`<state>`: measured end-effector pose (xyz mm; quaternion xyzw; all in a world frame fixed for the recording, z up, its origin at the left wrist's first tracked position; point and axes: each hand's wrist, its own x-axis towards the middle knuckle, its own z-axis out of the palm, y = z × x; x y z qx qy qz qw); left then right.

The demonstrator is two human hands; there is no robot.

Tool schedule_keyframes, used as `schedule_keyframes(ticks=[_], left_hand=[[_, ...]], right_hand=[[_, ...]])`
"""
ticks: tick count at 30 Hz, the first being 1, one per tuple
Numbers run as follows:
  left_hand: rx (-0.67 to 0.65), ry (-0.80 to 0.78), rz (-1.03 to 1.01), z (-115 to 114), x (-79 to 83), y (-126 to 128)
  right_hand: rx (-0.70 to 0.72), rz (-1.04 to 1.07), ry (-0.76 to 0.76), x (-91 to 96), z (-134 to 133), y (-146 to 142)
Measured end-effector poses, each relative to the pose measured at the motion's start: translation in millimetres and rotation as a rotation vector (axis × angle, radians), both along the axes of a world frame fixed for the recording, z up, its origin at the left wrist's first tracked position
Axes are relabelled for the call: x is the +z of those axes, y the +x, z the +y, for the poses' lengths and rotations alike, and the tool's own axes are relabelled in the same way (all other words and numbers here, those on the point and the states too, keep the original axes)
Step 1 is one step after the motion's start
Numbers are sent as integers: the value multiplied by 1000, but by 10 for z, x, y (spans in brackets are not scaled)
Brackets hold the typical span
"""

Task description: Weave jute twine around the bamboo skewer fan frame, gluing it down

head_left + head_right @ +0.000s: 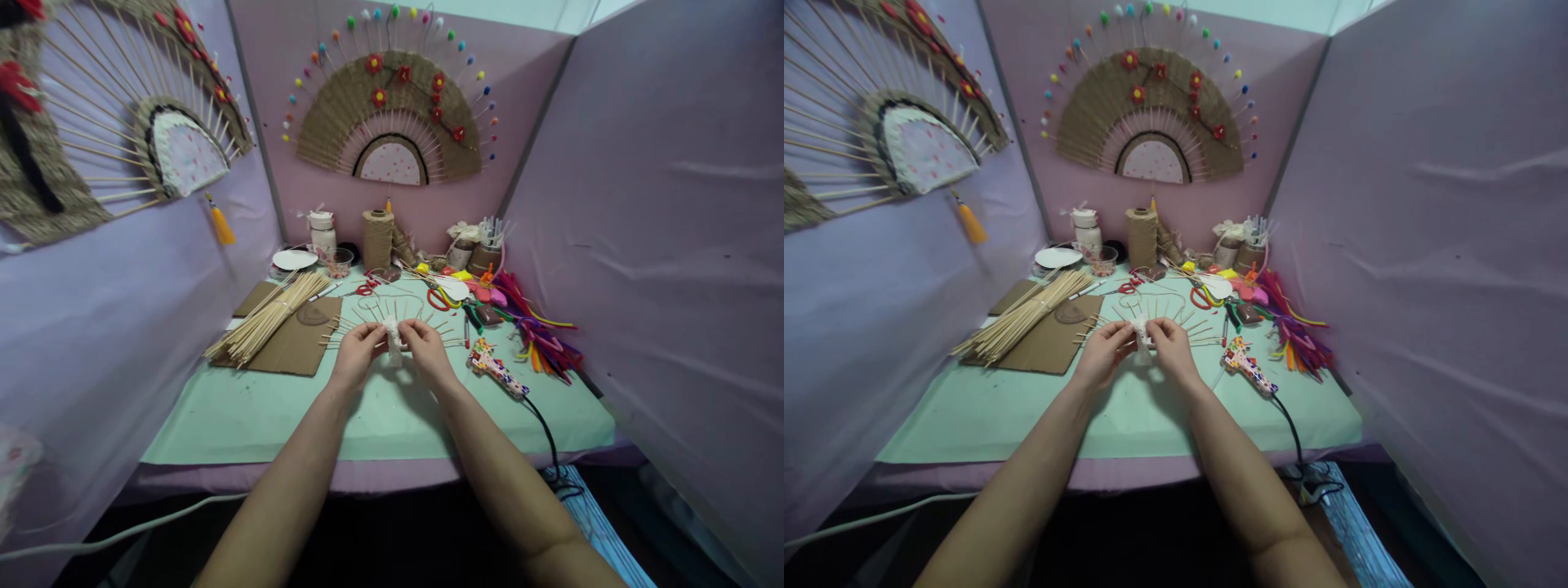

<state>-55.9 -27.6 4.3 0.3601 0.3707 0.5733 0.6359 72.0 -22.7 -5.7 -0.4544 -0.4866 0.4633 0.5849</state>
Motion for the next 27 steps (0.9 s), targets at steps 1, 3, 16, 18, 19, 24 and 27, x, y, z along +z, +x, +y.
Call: schedule_keyframes(ticks=[1, 3, 16, 18, 19, 24, 27], left_hand=[[1, 4, 2, -3, 0, 7], [13, 15, 19, -8, -6, 23], [-5, -48, 17, -23, 43, 5], [6, -51, 48, -40, 68, 13], [11, -52, 59, -46, 77, 16], [-12, -62, 38, -41, 69, 7], [-26, -78, -31, -20, 43, -14]], right_hand=[[1, 8, -10, 7, -3, 3], [28, 21, -30, 16, -13, 9], [112, 166, -84, -47, 3, 27], [124, 146, -82, -44, -3, 26], [129, 138, -80, -43, -6, 25], [130, 132, -88, -50, -9, 17], [125, 148, -93, -58, -3, 20]])
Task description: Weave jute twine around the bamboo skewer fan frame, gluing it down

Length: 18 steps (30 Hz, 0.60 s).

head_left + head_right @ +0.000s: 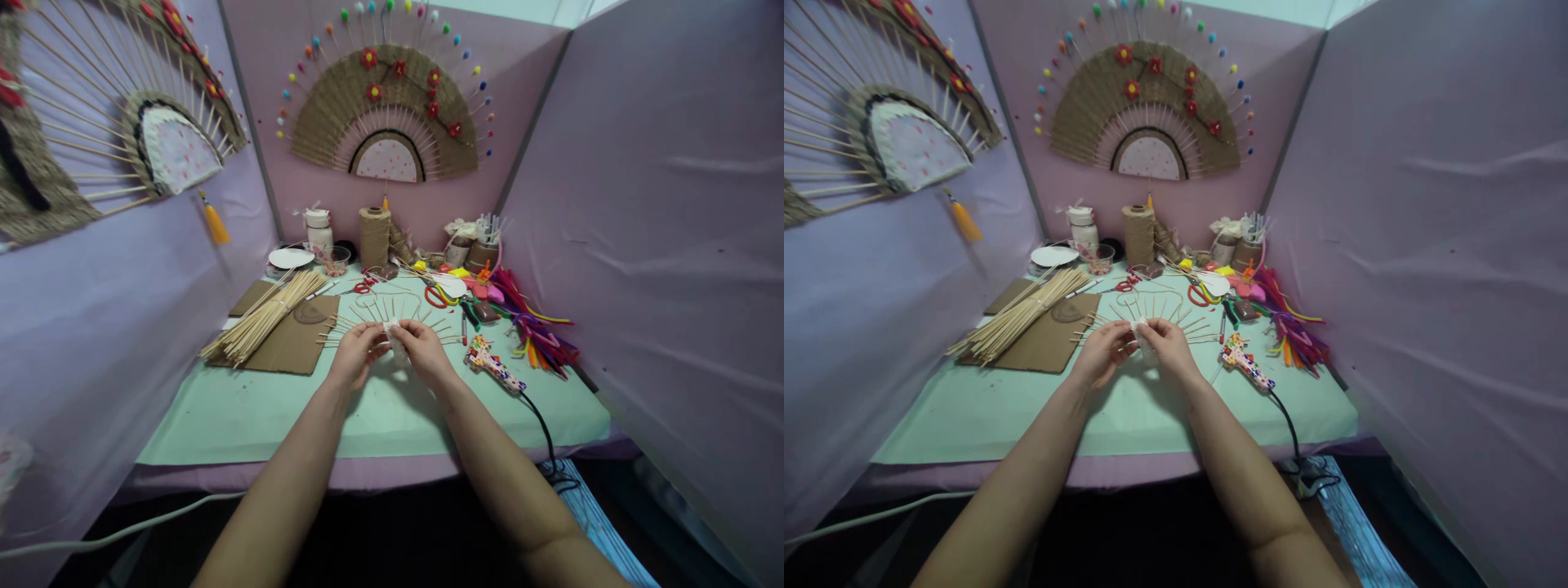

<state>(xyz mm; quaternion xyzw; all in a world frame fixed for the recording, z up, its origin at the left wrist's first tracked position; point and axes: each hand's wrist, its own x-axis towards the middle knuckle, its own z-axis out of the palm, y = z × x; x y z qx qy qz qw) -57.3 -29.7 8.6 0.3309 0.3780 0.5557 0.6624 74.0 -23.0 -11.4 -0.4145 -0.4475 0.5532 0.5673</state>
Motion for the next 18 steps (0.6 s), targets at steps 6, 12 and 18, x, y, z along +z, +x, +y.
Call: schedule_keyframes(ticks=[6, 12, 18], left_hand=[[20, -6, 31, 14, -29, 7], [25, 91, 59, 25, -75, 38], [134, 44, 18, 70, -92, 10]], right_hand=[[5, 13, 0, -10, 13, 20], [-23, 36, -2, -32, 44, 9], [53, 5, -91, -52, 84, 32]])
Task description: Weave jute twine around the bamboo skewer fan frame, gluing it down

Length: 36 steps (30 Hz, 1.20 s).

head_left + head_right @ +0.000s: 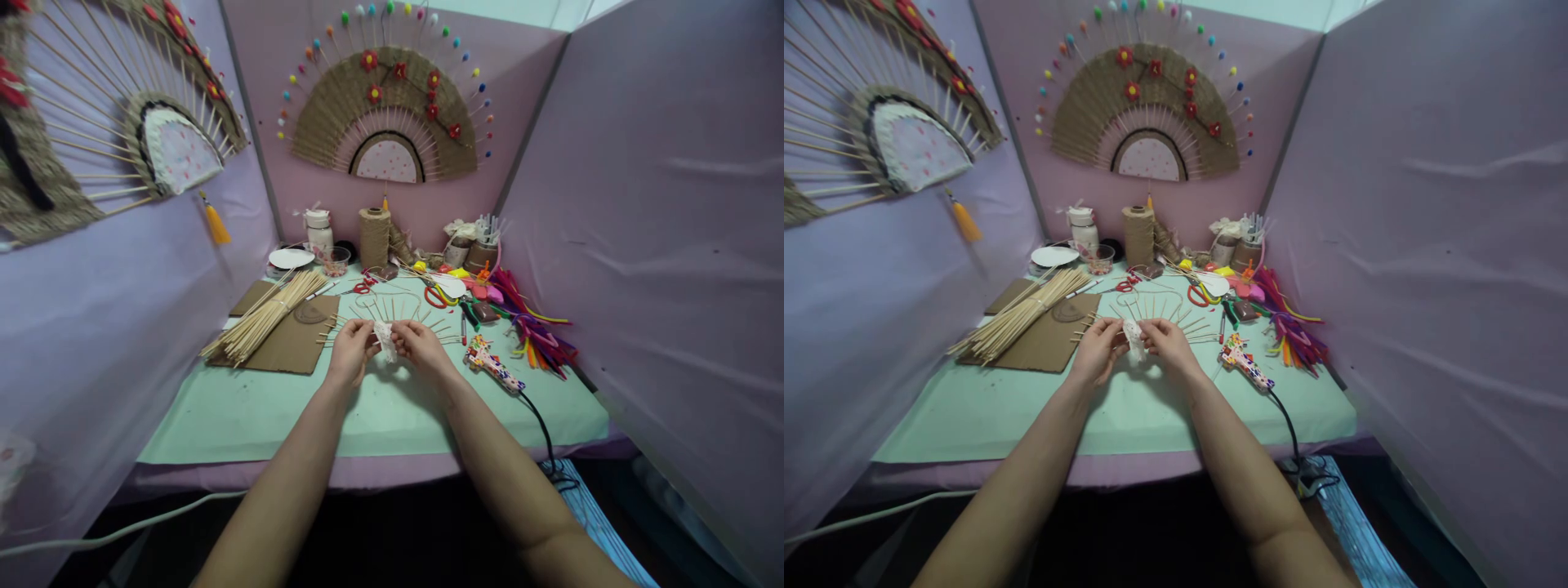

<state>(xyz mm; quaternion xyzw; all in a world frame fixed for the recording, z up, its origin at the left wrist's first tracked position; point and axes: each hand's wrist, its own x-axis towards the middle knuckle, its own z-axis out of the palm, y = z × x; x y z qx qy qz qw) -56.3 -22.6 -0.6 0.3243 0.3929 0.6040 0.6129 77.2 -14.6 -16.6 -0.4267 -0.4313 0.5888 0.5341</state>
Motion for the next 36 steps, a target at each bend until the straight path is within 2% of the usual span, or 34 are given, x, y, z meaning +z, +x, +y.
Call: schedule_keyframes(ticks=[4, 8, 13, 19, 26, 32, 36], left_hand=[[41, 41, 27, 1, 4, -3], [-25, 45, 62, -13, 10, -7], [-48, 87, 49, -12, -12, -11], [-1, 154, 25, 2, -59, 30], [13, 125, 55, 12, -68, 30], [-15, 186, 86, 24, -112, 47], [47, 151, 123, 48, -117, 28]], right_hand=[[43, -98, 12, -19, -22, -11], [-18, -133, 75, 5, -55, -40], [-127, -112, 130, 64, -69, -69], [-88, -122, 150, 27, -64, -82], [-116, -100, 142, 63, -81, -95], [-122, -49, 101, 34, -65, -118], [-178, -23, 125, 12, -50, -98]])
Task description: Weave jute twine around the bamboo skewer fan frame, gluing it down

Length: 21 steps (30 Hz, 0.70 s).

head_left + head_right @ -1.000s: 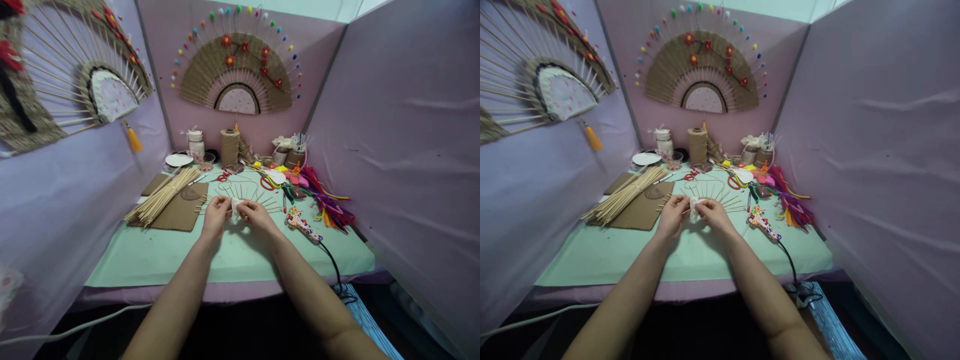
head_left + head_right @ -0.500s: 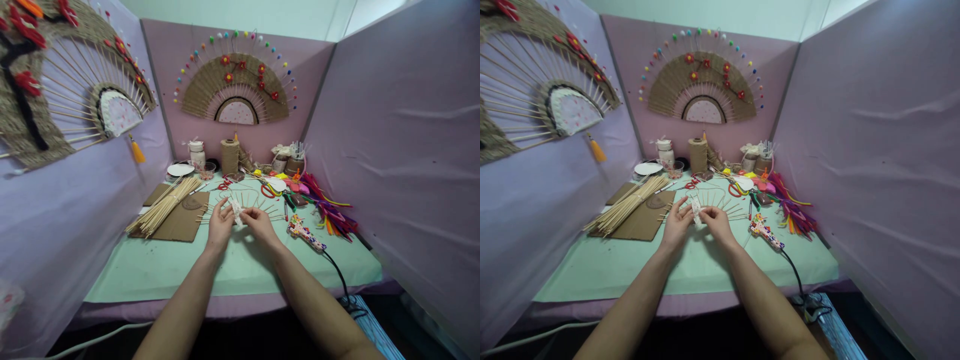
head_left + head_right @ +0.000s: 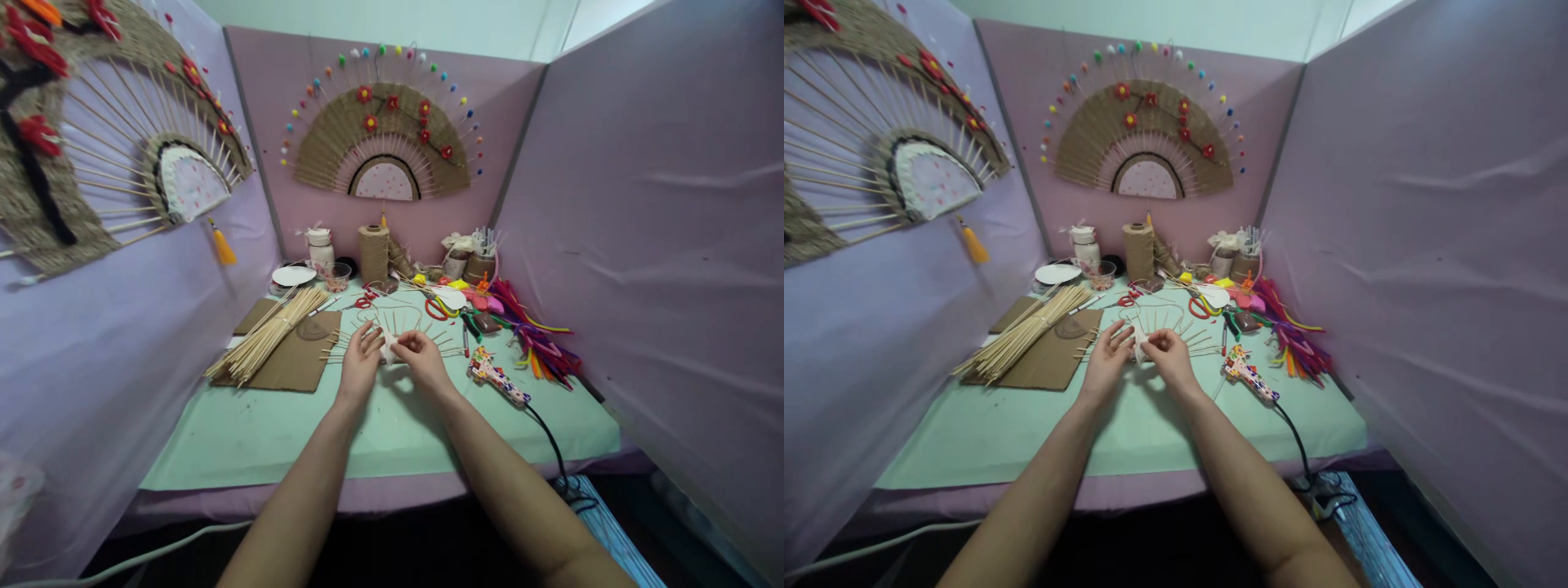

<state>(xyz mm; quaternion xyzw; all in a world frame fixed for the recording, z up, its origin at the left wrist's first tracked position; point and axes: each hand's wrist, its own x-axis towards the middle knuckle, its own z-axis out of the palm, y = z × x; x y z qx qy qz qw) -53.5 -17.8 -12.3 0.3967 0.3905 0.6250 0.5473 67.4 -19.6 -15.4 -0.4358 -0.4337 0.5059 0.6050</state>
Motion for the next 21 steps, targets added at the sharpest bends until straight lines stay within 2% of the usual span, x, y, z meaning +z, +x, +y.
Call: schedule_keyframes(ticks=[3, 7, 14, 21], left_hand=[[45, -41, 83, 12, -1, -37], [3, -26, 155, 3, -2, -65], [-29, -104, -8, -13, 52, -64], [-46, -121, 24, -5, 38, -60]], right_hand=[[-14, -9, 25, 6, -3, 11], [-6, -31, 35, 10, -11, 9], [5, -21, 23, 43, -21, 33], [21, -17, 17, 35, -16, 40]])
